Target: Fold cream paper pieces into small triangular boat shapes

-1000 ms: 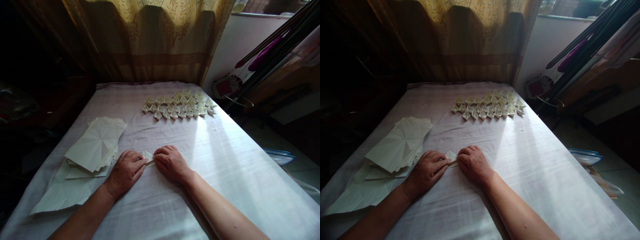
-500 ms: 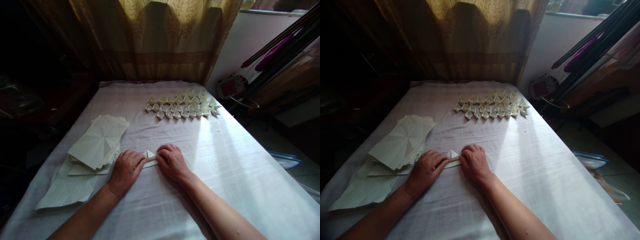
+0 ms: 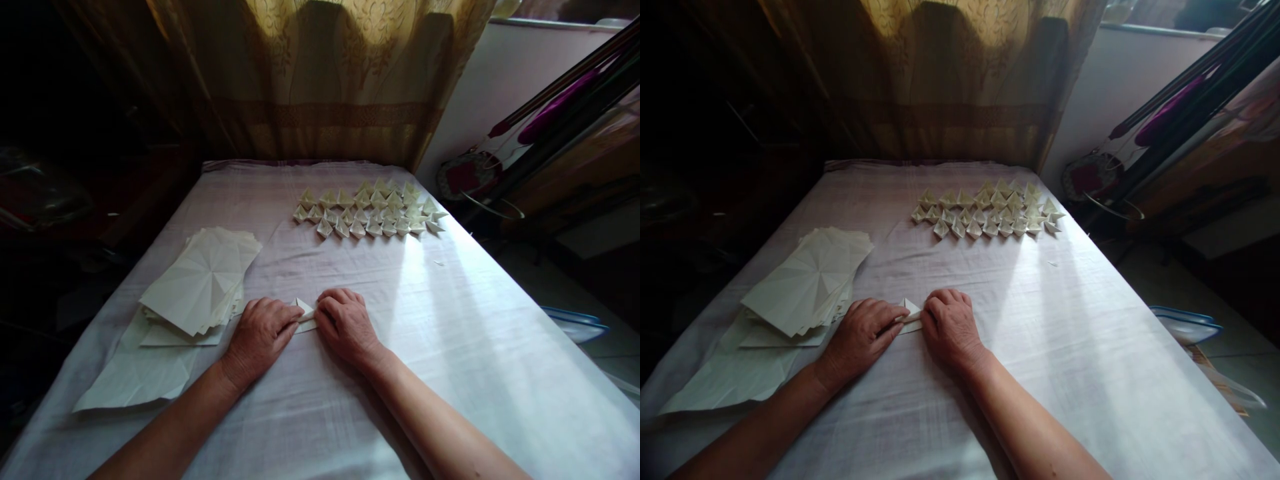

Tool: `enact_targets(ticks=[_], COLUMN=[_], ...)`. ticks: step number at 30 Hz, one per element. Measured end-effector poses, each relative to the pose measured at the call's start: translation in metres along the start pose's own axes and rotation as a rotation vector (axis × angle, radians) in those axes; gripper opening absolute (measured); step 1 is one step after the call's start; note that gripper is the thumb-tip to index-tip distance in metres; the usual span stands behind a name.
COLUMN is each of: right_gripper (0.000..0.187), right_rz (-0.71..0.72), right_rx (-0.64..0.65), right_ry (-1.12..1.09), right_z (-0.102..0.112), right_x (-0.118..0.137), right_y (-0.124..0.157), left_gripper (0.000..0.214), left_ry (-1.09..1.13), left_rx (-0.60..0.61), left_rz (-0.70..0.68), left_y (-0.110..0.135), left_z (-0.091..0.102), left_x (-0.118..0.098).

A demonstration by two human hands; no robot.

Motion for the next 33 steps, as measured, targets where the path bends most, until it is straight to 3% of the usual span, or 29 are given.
enact_targets(ticks=[7, 20, 33], right_gripper=[0.003, 0.015, 0.009], right_rz=[0.021, -0.052, -0.099], right_rx=[-0.013, -0.045, -0.049], right_ry=[-0.037, 0.027, 0.036], right_z=[0.0009, -0.0058, -0.0071], right_x=[0.002, 0.005, 0.0071], right_y=[-0.001, -0.0025, -0.002], left_gripper=[0.015, 0.019, 0.005], left_ry=[0.028, -0.054, -0.103], left_rx=[0.019, -0.011, 0.005], left_rz=[0.021, 0.13, 0.191], left_y=[-0.0048, -0.0059, -0.0045], left_z=[-0.0015, -0.0005, -0.0028], left_x=[-0.0015, -0.0021, 0.0])
Point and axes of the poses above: each hand's wrist, its own y-axis away from the middle knuckle, its own z-axis out of the back of the hand, x = y × z, the point moved 3 cm from there along -y, towards the middle knuckle, and after that the axes turned 3 degrees about y, right-handed, at the moved point
